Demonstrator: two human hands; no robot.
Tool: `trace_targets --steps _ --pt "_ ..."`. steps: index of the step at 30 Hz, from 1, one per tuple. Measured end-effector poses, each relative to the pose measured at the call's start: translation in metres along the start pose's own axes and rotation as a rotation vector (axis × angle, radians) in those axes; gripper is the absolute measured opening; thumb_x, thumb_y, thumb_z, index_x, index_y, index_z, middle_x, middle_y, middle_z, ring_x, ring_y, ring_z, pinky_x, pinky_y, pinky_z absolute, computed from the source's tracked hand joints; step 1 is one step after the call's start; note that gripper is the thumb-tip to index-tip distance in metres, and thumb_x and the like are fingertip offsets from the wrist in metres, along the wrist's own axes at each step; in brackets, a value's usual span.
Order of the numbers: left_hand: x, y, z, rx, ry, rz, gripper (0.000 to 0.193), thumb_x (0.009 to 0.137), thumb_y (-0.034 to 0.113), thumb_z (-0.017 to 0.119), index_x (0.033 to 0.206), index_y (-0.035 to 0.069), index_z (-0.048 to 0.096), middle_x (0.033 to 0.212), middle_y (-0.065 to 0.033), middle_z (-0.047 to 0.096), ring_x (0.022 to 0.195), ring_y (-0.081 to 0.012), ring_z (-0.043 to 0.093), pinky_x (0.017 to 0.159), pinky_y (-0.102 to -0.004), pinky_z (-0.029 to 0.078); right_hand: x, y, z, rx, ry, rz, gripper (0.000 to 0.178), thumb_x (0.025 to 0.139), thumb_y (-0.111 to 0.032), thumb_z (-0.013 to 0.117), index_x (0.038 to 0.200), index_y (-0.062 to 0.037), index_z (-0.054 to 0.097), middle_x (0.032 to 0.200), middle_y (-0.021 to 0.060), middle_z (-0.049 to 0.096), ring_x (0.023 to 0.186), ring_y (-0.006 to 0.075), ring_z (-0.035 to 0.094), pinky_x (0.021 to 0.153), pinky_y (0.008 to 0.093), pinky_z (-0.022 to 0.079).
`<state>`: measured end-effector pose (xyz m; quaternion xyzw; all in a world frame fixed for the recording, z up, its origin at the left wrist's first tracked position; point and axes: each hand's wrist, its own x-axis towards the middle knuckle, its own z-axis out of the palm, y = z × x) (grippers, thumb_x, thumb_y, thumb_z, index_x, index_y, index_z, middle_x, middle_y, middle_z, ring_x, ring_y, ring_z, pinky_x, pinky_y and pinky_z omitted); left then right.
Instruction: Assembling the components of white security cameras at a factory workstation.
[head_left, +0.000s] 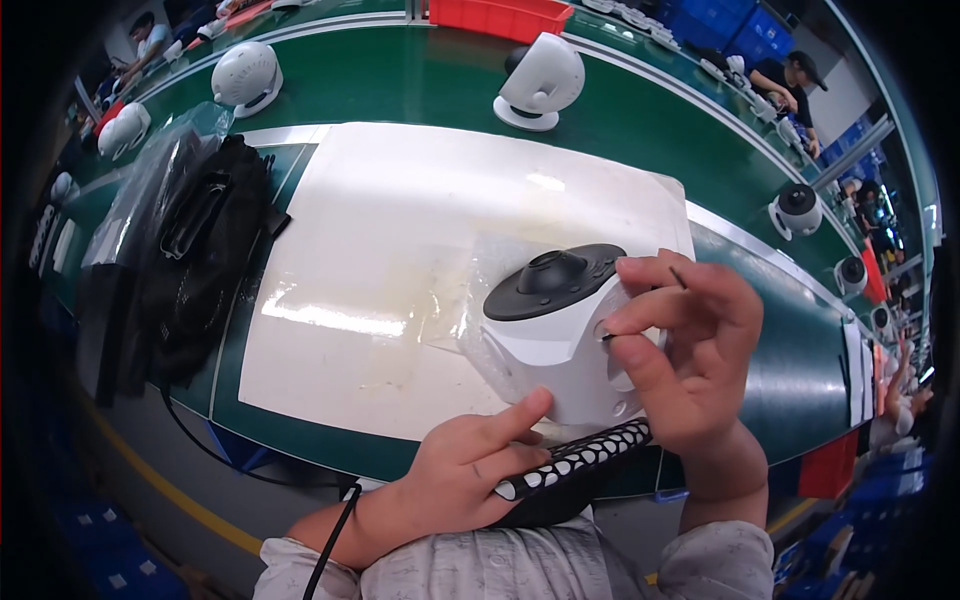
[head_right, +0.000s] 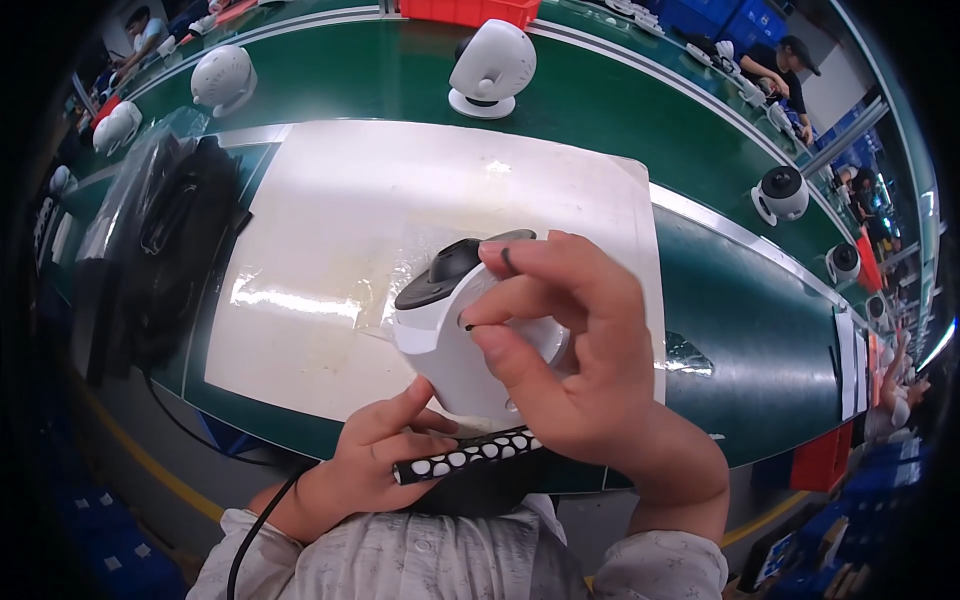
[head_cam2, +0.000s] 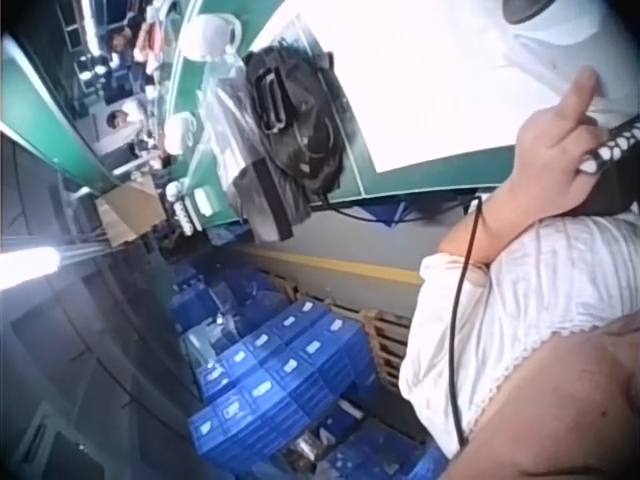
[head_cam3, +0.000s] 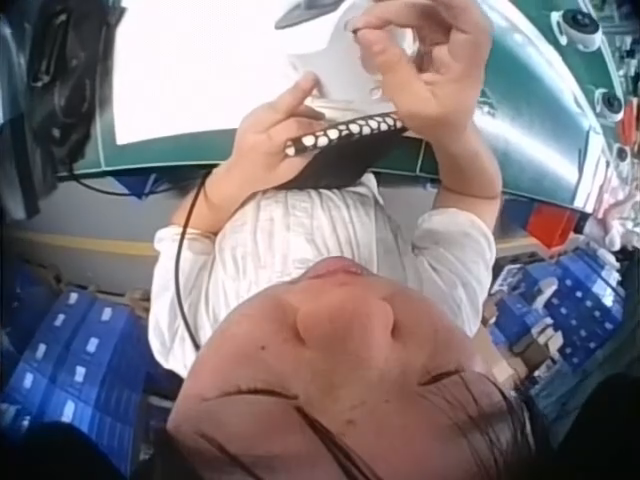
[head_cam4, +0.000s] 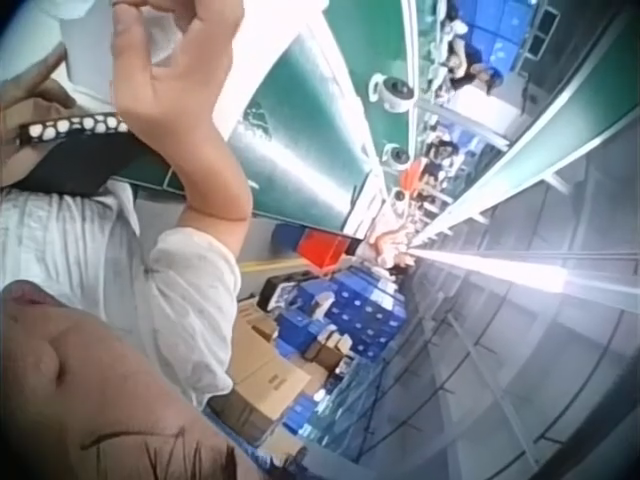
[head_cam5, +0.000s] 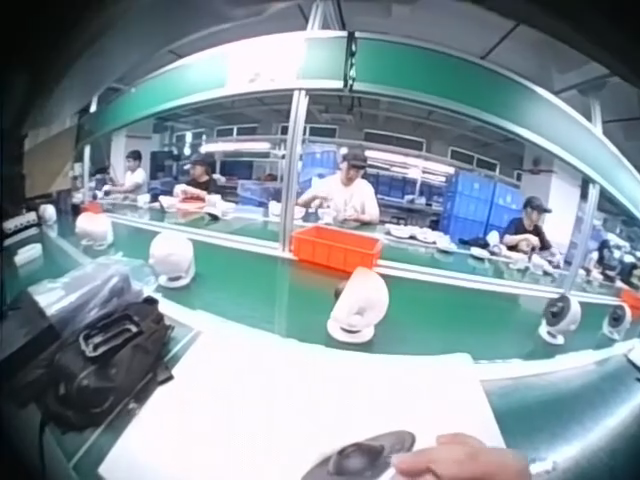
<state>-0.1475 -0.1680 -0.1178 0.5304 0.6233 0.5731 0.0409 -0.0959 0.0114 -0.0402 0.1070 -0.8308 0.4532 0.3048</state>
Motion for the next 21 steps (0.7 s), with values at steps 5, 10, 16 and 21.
trace_targets --steps 5,10,16,21 --pt "0.001 0.0 0.0 0.02 -0.003 0.004 0.019 0.062 0.007 0.064 0.08 0.006 0.06 0.122 -0.0144 0.046 0.068 -0.0192 0.06 0.058 -0.0274 0.046 0.001 0.002 0.001 -0.051 0.083 -0.009 0.045 0.069 0.005 0.059 0.109 -0.0043 0.042 0.083 0.0059 0.06 0.093 0.0217 0.056 0.092 0.0394 0.029" --pt "0.001 -0.004 -0.004 0.014 -0.013 -0.008 0.019 0.062 0.008 0.063 0.081 0.006 0.06 0.123 -0.0145 0.046 0.069 -0.0192 0.06 0.058 -0.0275 0.046 0.001 -0.02 -0.004 -0.767 -0.172 -0.185 0.04 0.073 -0.001 0.057 0.108 -0.0078 0.04 0.088 0.0064 0.062 0.096 0.029 0.055 0.097 0.0484 0.021" --pt "0.002 -0.007 -0.006 0.039 -0.023 -0.006 0.019 0.062 0.008 0.063 0.08 0.006 0.06 0.123 -0.0157 0.045 0.071 -0.0195 0.061 0.059 -0.0278 0.046 0.001 -0.038 -0.006 -0.857 -0.378 -0.003 0.028 0.079 -0.018 0.057 0.102 -0.0072 0.046 0.115 0.0183 0.05 0.116 0.0372 0.038 0.1 0.0485 0.015" --pt "0.005 -0.006 -0.002 0.054 -0.015 -0.021 0.02 0.059 0.007 0.064 0.079 0.005 0.059 0.124 -0.0173 0.043 0.072 -0.0194 0.061 0.06 -0.0275 0.046 -0.041 0.006 -0.019 -0.432 0.096 0.009 0.019 0.071 -0.014 0.063 0.089 -0.0079 0.059 0.129 0.0244 0.032 0.124 0.0417 0.023 0.099 0.0477 0.018"
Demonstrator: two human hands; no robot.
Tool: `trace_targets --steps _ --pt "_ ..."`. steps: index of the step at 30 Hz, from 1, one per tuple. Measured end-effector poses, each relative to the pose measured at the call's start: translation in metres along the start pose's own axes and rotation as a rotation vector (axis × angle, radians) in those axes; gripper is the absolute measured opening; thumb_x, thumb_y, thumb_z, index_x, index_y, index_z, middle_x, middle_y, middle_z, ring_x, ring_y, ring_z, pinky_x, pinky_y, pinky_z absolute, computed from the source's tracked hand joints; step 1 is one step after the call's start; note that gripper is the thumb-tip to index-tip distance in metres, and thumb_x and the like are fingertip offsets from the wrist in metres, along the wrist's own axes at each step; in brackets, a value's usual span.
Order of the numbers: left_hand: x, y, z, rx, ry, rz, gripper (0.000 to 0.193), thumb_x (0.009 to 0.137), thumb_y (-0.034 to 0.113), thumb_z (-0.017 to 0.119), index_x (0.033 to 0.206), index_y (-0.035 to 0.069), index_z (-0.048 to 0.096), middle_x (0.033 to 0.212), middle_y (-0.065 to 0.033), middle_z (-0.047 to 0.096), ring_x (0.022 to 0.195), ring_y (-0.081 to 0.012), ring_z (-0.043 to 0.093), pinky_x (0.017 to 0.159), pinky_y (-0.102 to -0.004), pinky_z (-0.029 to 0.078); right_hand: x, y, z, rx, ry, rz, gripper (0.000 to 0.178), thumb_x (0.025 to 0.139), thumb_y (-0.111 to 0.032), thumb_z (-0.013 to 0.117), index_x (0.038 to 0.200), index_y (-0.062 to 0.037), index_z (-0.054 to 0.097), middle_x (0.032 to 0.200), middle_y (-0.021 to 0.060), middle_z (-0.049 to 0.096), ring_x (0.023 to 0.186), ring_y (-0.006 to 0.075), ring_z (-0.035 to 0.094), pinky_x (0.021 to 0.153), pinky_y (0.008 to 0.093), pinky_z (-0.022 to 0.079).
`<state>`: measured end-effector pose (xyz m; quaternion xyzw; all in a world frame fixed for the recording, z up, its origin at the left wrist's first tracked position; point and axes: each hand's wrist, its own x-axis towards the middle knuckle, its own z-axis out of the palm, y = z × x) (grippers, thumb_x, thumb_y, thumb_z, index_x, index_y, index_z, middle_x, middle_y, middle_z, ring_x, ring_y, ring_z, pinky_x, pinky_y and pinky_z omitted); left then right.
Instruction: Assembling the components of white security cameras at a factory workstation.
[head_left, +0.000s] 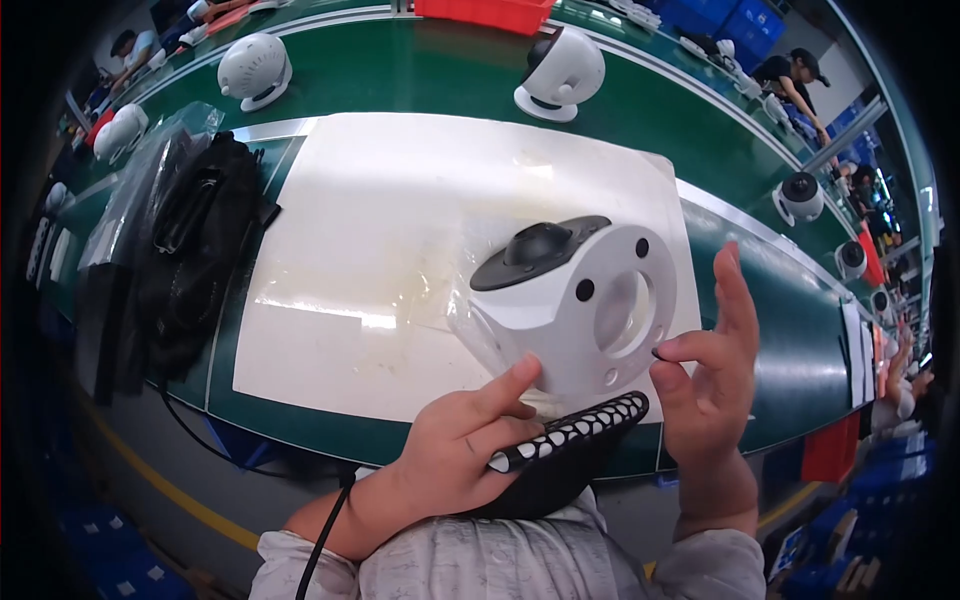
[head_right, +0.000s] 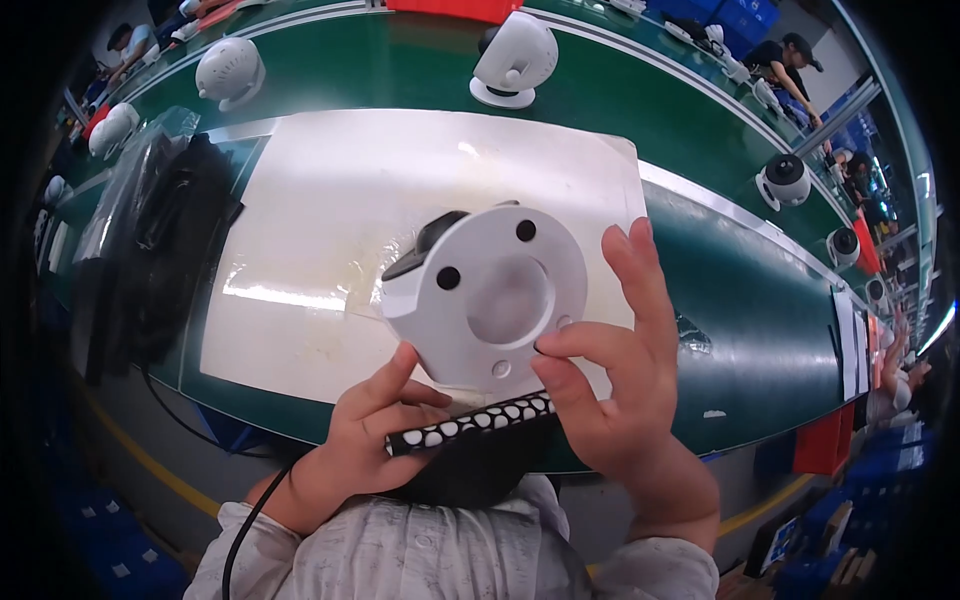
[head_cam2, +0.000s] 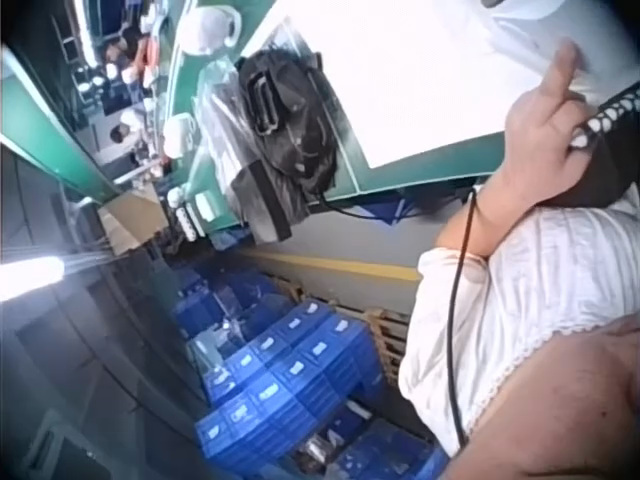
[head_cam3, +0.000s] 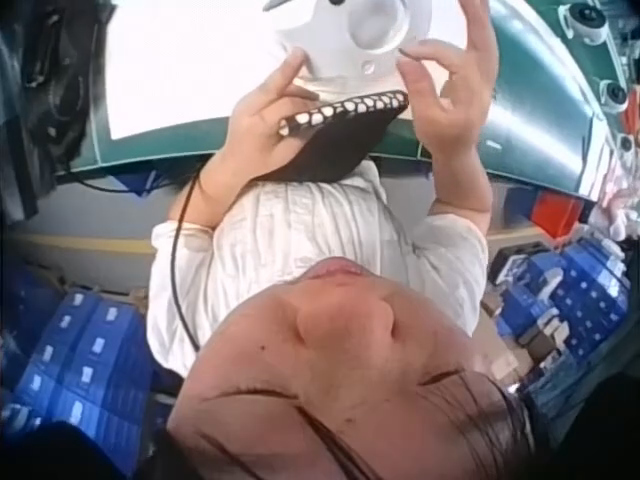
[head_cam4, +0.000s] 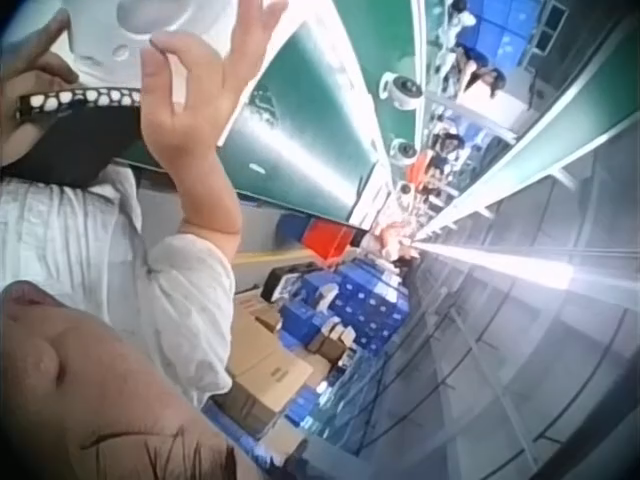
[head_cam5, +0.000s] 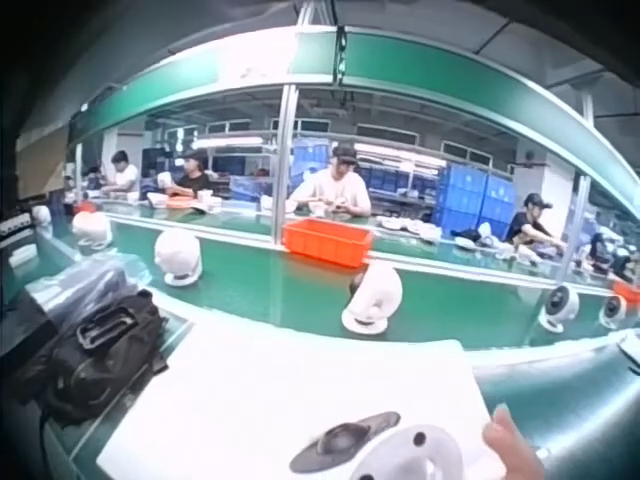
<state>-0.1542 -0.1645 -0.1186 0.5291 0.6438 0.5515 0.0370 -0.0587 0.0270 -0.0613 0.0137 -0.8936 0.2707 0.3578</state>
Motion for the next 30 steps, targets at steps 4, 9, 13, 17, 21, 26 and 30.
trace_targets --steps 4,9,13,17,21,26,30 --pt "0.0 -0.002 0.002 0.01 0.021 0.025 0.024 0.056 0.004 0.065 0.079 0.003 0.059 0.125 -0.0187 0.042 0.073 -0.0195 0.061 0.06 -0.0273 0.047 -0.009 -0.005 0.007 0.222 -0.01 0.181 0.007 0.073 -0.011 0.063 0.078 -0.0057 0.061 0.131 0.0224 0.031 0.126 0.0406 0.019 0.099 0.0456 0.019" --pt "0.002 -0.003 0.006 -0.007 0.048 0.033 0.026 0.054 0.002 0.065 0.079 0.003 0.058 0.126 -0.0199 0.041 0.074 -0.0203 0.061 0.06 -0.0274 0.047 -0.007 -0.004 0.013 0.228 -0.057 0.148 0.008 0.072 -0.012 0.065 0.077 -0.0072 0.063 0.13 0.0192 0.034 0.125 0.0402 0.021 0.098 0.0446 0.021" --pt "0.001 -0.003 0.007 -0.01 0.045 0.024 0.027 0.055 0.002 0.066 0.08 0.002 0.058 0.126 -0.0196 0.04 0.075 -0.0207 0.061 0.061 -0.0274 0.047 -0.015 -0.01 0.012 -0.152 -0.008 0.02 0.013 0.076 -0.021 0.061 0.082 -0.0103 0.065 0.125 0.0197 0.041 0.122 0.0384 0.028 0.093 0.0425 0.026" --pt "0.001 -0.001 0.008 -0.023 0.038 0.025 0.028 0.055 0.001 0.066 0.081 0.001 0.058 0.126 -0.0192 0.04 0.077 -0.0212 0.061 0.062 -0.0275 0.048 -0.027 -0.008 0.008 -0.21 -0.021 0.002 0.024 0.081 -0.032 0.054 0.089 -0.0131 0.066 0.122 0.0192 0.045 0.12 0.0363 0.032 0.091 0.0411 0.026" --pt "0.003 0.001 0.01 -0.05 0.041 0.028 0.028 0.055 0.001 0.066 0.082 0.0 0.058 0.126 -0.0191 0.041 0.078 -0.0217 0.061 0.064 -0.0277 0.048 -0.033 -0.004 0.008 -0.183 -0.02 -0.037 0.041 0.085 -0.046 0.04 0.096 -0.0152 0.064 0.12 0.014 0.047 0.119 0.0343 0.033 0.093 0.0423 0.022" --pt "0.002 0.0 0.01 -0.049 0.059 0.026 0.027 0.055 0.001 0.066 0.08 0.001 0.058 0.125 -0.0193 0.041 0.079 -0.0227 0.061 0.065 -0.0282 0.048 -0.034 -0.021 -0.005 -0.576 -0.146 -0.145 0.047 0.086 -0.052 0.032 0.107 -0.019 0.059 0.121 0.0057 0.047 0.119 0.0321 0.033 0.098 0.0447 0.015" --pt "0.002 0.001 0.009 -0.028 0.059 0.026 0.026 0.055 0.001 0.066 0.079 0.001 0.057 0.125 -0.0196 0.041 0.08 -0.023 0.061 0.066 -0.029 0.048 -0.025 -0.035 -0.016 -0.888 -0.359 -0.202 0.052 0.085 -0.053 0.03 0.113 -0.015 0.054 0.129 0.0132 0.033 0.123 0.0376 0.023 0.098 0.0489 0.01"
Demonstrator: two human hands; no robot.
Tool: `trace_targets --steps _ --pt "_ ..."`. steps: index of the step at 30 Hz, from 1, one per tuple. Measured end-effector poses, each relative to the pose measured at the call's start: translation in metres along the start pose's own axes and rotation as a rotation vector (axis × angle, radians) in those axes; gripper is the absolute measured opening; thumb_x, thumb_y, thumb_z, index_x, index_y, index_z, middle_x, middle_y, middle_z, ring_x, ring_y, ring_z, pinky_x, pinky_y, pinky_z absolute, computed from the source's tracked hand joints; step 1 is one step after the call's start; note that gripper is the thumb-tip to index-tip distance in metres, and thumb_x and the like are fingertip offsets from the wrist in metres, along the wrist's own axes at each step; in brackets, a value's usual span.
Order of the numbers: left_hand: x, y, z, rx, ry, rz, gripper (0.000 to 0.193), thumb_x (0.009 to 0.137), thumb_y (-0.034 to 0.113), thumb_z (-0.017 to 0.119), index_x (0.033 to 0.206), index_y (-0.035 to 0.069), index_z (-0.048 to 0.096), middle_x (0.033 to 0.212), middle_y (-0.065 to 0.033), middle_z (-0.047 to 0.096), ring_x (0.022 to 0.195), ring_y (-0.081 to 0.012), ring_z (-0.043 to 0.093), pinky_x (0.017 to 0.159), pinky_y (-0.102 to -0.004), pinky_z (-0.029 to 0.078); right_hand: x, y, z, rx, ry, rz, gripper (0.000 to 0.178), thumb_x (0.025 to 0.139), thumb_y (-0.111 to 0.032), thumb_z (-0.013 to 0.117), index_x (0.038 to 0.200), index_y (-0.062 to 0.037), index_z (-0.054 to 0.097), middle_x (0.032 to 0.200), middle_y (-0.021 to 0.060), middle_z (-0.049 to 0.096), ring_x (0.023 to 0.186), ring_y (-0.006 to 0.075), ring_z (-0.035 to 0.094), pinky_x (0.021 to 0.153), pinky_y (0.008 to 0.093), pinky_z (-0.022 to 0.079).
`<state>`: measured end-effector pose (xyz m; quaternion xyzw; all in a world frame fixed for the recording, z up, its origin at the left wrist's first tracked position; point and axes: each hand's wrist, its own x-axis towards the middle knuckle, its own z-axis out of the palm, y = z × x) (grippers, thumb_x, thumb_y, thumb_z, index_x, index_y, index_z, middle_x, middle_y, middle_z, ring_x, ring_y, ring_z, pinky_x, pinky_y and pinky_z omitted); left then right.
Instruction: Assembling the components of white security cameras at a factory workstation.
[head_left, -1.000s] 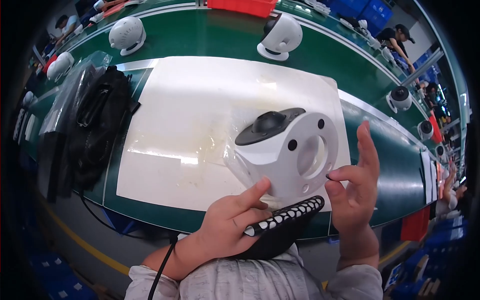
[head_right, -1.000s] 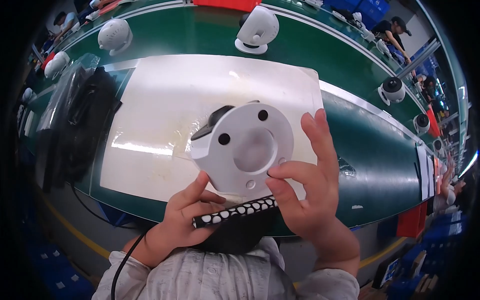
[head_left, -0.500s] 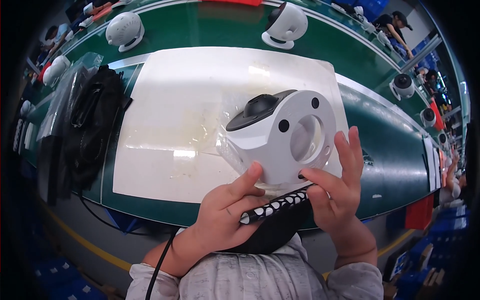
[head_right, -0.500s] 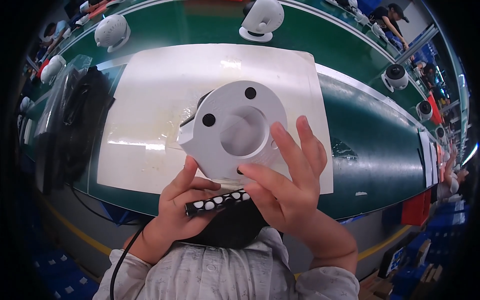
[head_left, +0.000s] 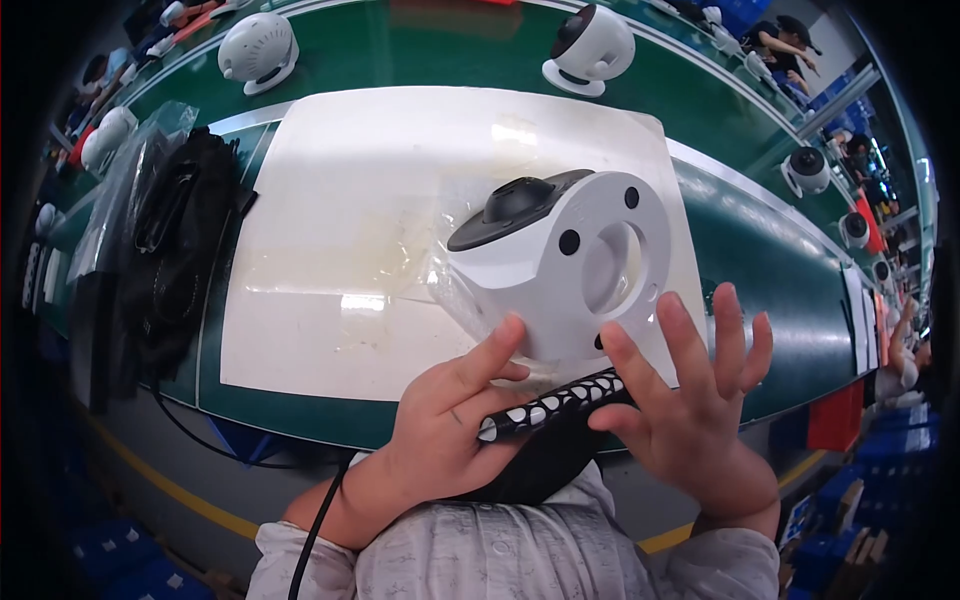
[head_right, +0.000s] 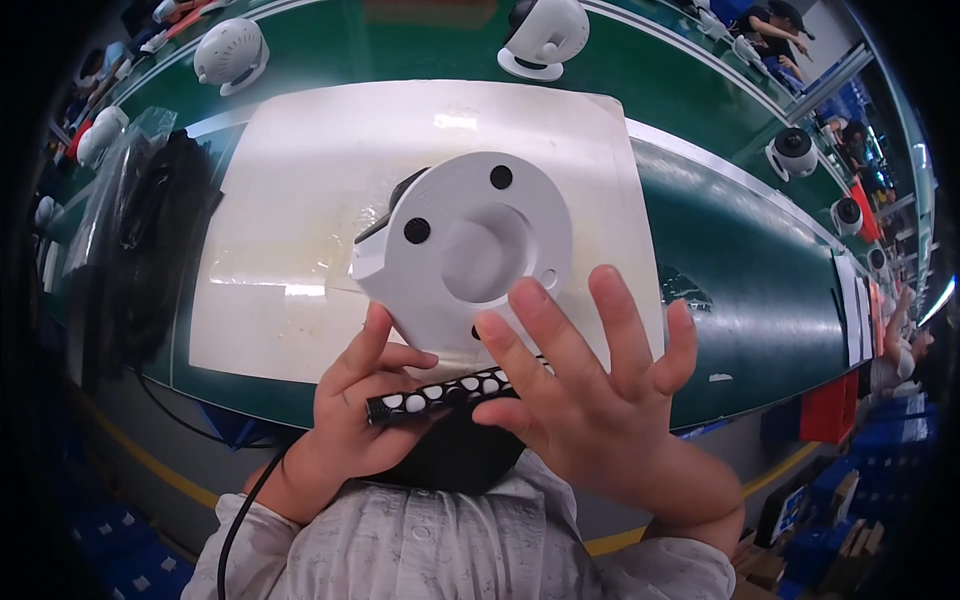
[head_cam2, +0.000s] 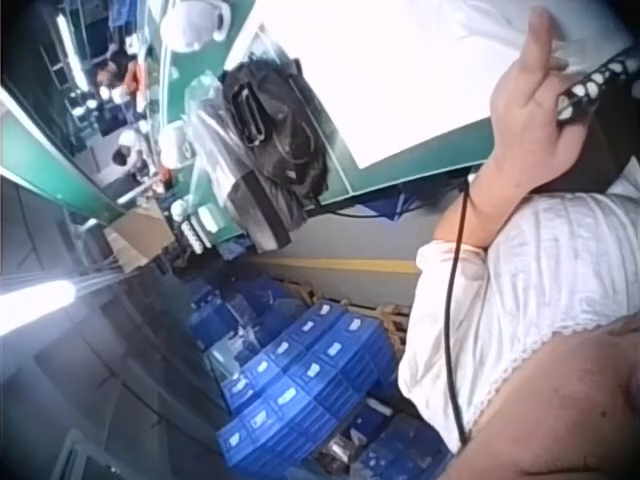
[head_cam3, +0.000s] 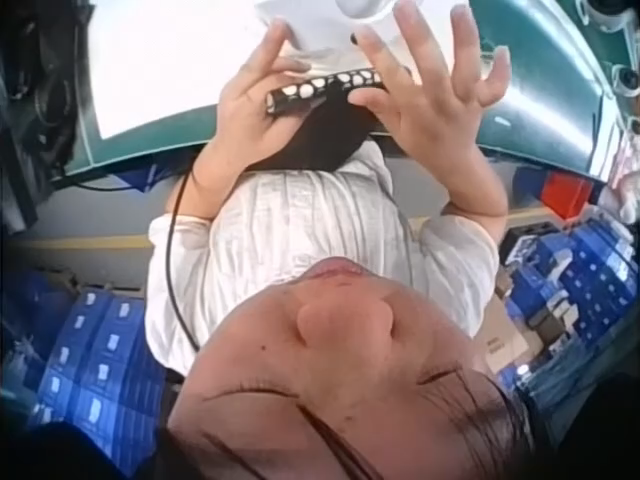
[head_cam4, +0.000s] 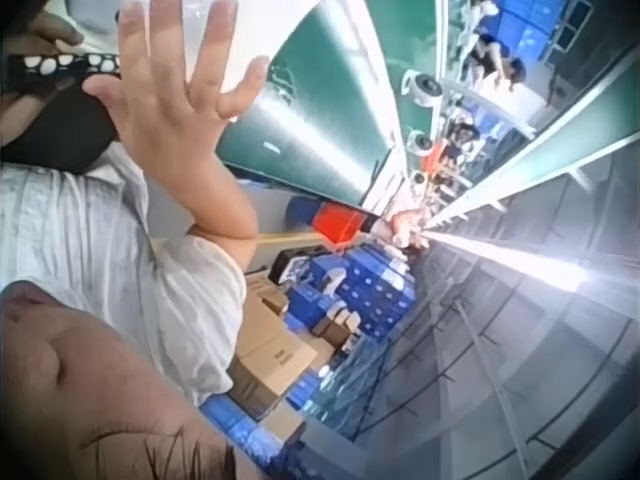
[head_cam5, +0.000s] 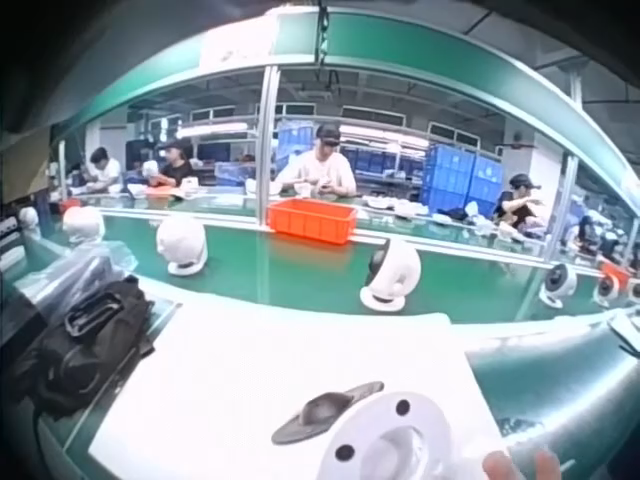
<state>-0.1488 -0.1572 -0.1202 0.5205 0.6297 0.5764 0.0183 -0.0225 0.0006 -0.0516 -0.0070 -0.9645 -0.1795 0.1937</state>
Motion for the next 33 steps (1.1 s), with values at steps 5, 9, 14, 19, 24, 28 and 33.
trace_targets --steps 5,9,14,19,24,28,33 --pt "0.0 0.001 0.002 -0.051 0.002 -0.036 0.025 0.055 0.001 0.066 0.078 0.0 0.056 0.126 -0.0199 0.04 0.082 -0.0242 0.06 0.067 -0.0295 0.048 -0.005 -0.007 0.005 0.231 0.037 0.256 0.042 0.083 -0.05 0.041 0.108 -0.0205 0.057 0.118 0.005 0.048 0.119 0.0332 0.032 0.099 0.0467 0.012" --pt "0.0 0.0 0.002 -0.082 0.006 -0.027 0.025 0.055 0.0 0.065 0.078 0.0 0.056 0.126 -0.0204 0.04 0.083 -0.0252 0.06 0.066 -0.0296 0.049 -0.006 -0.014 0.016 0.764 0.285 0.272 0.022 0.075 -0.031 0.061 0.092 -0.0166 0.062 0.116 0.0057 0.049 0.117 0.0328 0.034 0.092 0.0435 0.025" --pt "0.001 0.0 0.0 -0.003 -0.031 0.026 0.026 0.055 0.0 0.065 0.079 0.002 0.057 0.126 -0.0212 0.039 0.083 -0.0251 0.06 0.064 -0.0292 0.049 -0.004 -0.014 0.017 0.859 0.129 0.107 0.014 0.071 -0.025 0.067 0.071 -0.0139 0.058 0.114 0.0087 0.047 0.116 0.0378 0.034 0.095 0.0468 0.029" --pt "-0.001 0.001 0.001 0.008 -0.045 0.004 0.025 0.055 0.0 0.066 0.079 0.002 0.058 0.127 -0.0213 0.039 0.083 -0.0247 0.06 0.064 -0.0286 0.048 0.006 0.012 0.032 0.899 0.385 0.327 0.014 0.065 -0.008 0.066 0.076 -0.008 0.058 0.116 0.0117 0.049 0.116 0.0316 0.036 0.096 0.0397 0.025" --pt "0.0 0.001 0.002 0.025 -0.039 0.005 0.025 0.054 0.001 0.067 0.078 0.001 0.058 0.127 -0.0208 0.039 0.083 -0.0243 0.06 0.064 -0.0286 0.048 0.012 0.023 0.046 1.283 0.302 0.577 0.016 0.068 -0.005 0.063 0.083 -0.0043 0.056 0.121 0.0166 0.044 0.117 0.0329 0.036 0.097 0.0402 0.026" --pt "-0.002 0.001 0.001 0.037 -0.047 -0.012 0.026 0.054 0.002 0.067 0.079 0.001 0.059 0.126 -0.0201 0.04 0.082 -0.0241 0.059 0.065 -0.0291 0.048 0.009 0.021 0.041 1.029 0.287 0.52 0.011 0.071 -0.006 0.06 0.082 -0.003 0.059 0.116 0.0153 0.049 0.113 0.0322 0.04 0.096 0.04 0.026" --pt "-0.001 0.0 0.003 0.077 -0.044 0.018 0.026 0.054 0.004 0.067 0.079 0.001 0.059 0.125 -0.0198 0.041 0.082 -0.0245 0.059 0.065 -0.0299 0.048 -0.001 0.029 0.023 0.302 0.13 0.12 0.03 0.071 -0.009 0.058 0.098 0.0022 0.056 0.112 0.0172 0.051 0.103 0.0317 0.047 0.089 0.0383 0.034"
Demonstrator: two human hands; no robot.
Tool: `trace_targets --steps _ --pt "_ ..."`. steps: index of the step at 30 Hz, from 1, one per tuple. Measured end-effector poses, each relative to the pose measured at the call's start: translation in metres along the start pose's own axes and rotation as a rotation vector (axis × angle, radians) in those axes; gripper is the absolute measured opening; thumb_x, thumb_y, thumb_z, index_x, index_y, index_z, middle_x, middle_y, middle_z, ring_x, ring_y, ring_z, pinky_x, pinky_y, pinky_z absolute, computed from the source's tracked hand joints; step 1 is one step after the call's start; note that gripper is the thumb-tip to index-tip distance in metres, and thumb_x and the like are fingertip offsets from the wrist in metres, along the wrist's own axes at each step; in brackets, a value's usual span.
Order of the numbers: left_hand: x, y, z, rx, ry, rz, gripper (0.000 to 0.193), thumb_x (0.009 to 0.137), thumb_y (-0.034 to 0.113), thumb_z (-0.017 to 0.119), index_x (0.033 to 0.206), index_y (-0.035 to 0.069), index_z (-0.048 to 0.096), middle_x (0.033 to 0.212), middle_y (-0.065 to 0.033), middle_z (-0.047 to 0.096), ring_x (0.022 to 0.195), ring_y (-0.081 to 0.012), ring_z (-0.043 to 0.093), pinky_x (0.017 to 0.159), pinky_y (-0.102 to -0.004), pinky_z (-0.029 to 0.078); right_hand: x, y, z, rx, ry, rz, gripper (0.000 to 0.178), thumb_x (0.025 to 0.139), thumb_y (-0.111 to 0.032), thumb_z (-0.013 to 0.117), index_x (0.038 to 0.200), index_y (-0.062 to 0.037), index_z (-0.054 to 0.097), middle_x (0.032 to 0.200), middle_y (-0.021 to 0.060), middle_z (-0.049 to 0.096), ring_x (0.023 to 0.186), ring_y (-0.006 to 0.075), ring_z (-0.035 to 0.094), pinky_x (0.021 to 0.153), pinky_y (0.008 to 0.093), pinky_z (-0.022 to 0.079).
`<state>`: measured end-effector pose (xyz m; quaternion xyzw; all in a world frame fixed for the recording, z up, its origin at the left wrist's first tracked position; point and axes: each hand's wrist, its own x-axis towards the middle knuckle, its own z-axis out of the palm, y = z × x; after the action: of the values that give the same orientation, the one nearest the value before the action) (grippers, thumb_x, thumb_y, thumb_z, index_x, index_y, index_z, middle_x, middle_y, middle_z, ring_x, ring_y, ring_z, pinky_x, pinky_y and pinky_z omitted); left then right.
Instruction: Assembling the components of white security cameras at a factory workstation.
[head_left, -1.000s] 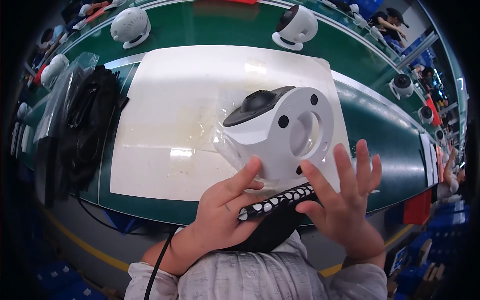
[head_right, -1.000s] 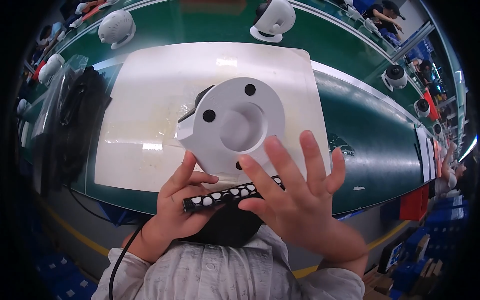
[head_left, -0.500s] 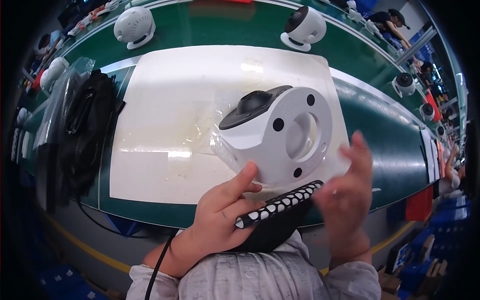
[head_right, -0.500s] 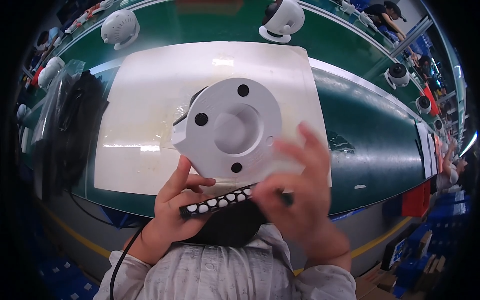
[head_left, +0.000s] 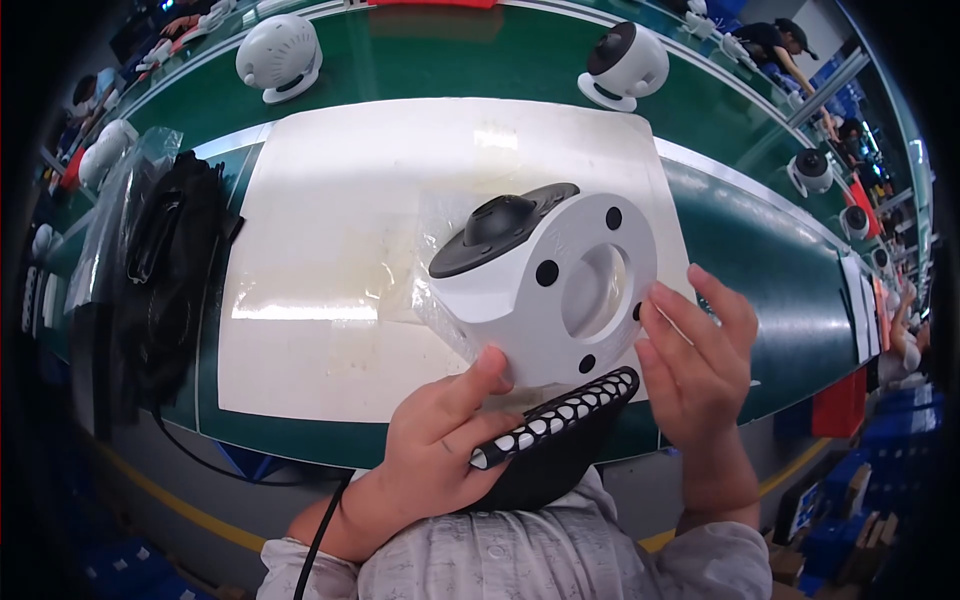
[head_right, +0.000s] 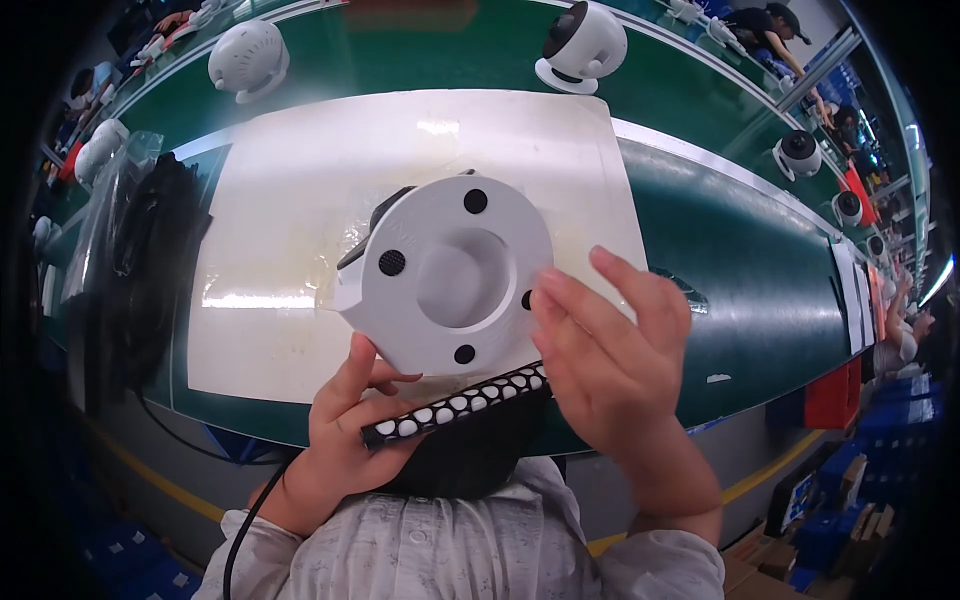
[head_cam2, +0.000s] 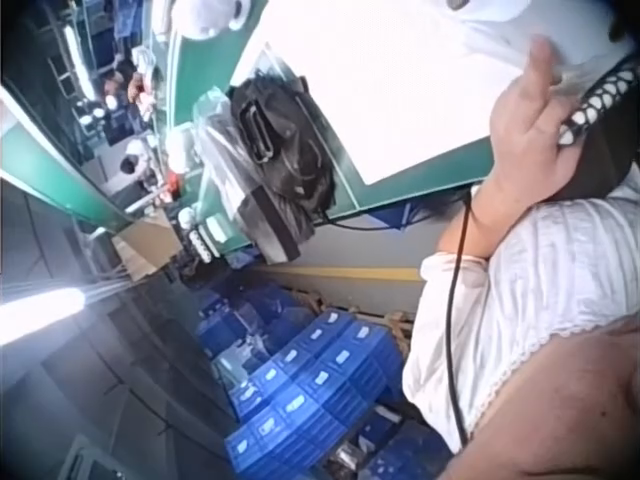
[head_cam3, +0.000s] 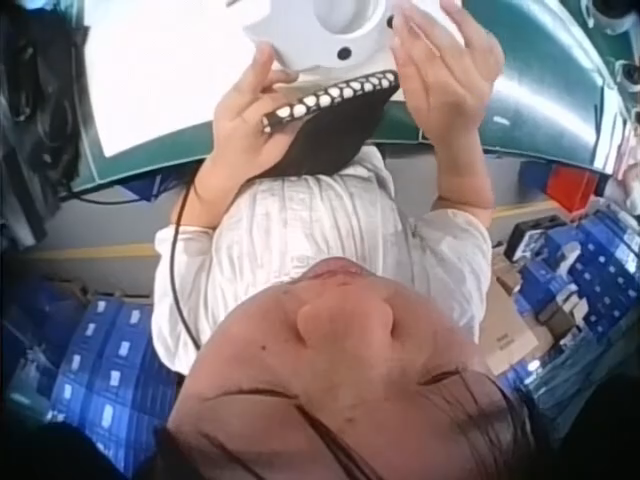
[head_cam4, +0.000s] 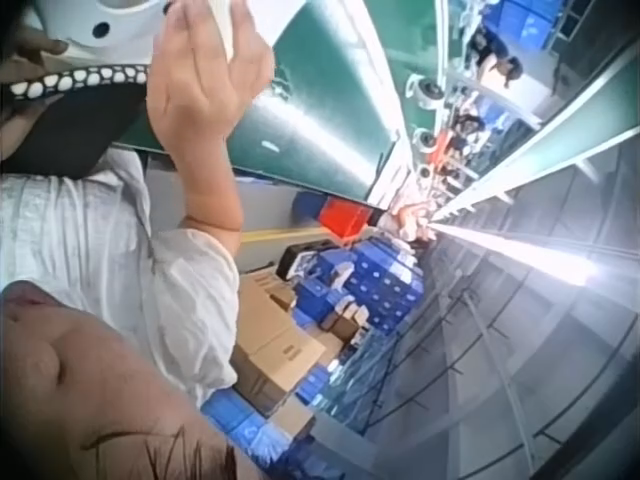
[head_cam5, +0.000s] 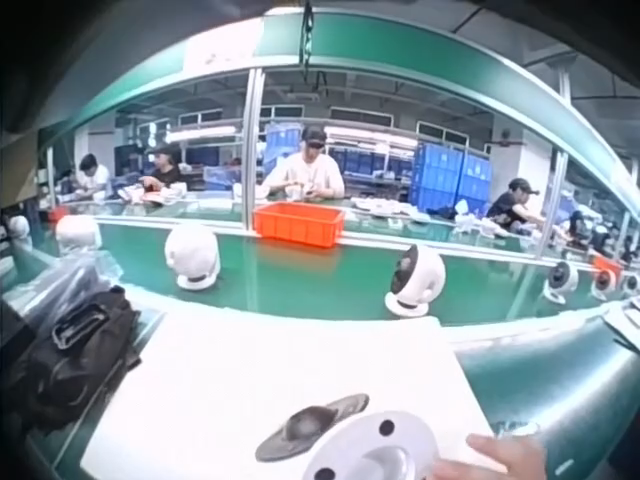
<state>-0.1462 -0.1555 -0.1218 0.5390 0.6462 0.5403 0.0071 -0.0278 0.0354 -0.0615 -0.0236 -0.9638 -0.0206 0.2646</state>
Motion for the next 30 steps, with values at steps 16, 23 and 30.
trace_targets --steps 16,23,30 --pt "-0.007 -0.011 -0.021 -0.073 -0.132 -0.033 0.024 0.061 0.0 0.066 0.084 0.003 0.06 0.129 -0.0205 0.034 0.086 -0.0263 0.06 0.064 -0.0272 0.049 0.141 0.057 0.081 0.77 0.16 0.299 0.017 0.076 -0.011 0.06 0.09 -0.0012 0.057 0.08 0.0037 0.056 0.071 0.0122 0.054 0.066 0.0241 0.043" --pt "-0.013 -0.019 -0.024 -0.069 -0.24 -0.025 0.03 0.057 0.007 0.068 0.086 0.005 0.061 0.126 -0.0185 0.039 0.088 -0.0256 0.058 0.069 -0.0304 0.049 0.188 0.126 0.223 -0.437 0.248 -0.023 0.01 0.074 -0.013 0.055 0.082 -0.0075 0.06 0.073 0.0053 0.054 0.076 0.0224 0.053 0.065 0.0358 0.043" --pt "-0.011 -0.021 -0.033 -0.014 -0.274 -0.033 0.032 0.058 0.013 0.068 0.089 0.005 0.062 0.123 -0.0185 0.042 0.088 -0.0244 0.058 0.072 -0.0321 0.047 0.165 0.125 0.204 0.05 -0.186 0.465 0.029 0.081 -0.02 0.048 0.105 -0.0039 0.053 0.103 0.0147 0.056 0.095 0.0317 0.052 0.082 0.0383 0.041"
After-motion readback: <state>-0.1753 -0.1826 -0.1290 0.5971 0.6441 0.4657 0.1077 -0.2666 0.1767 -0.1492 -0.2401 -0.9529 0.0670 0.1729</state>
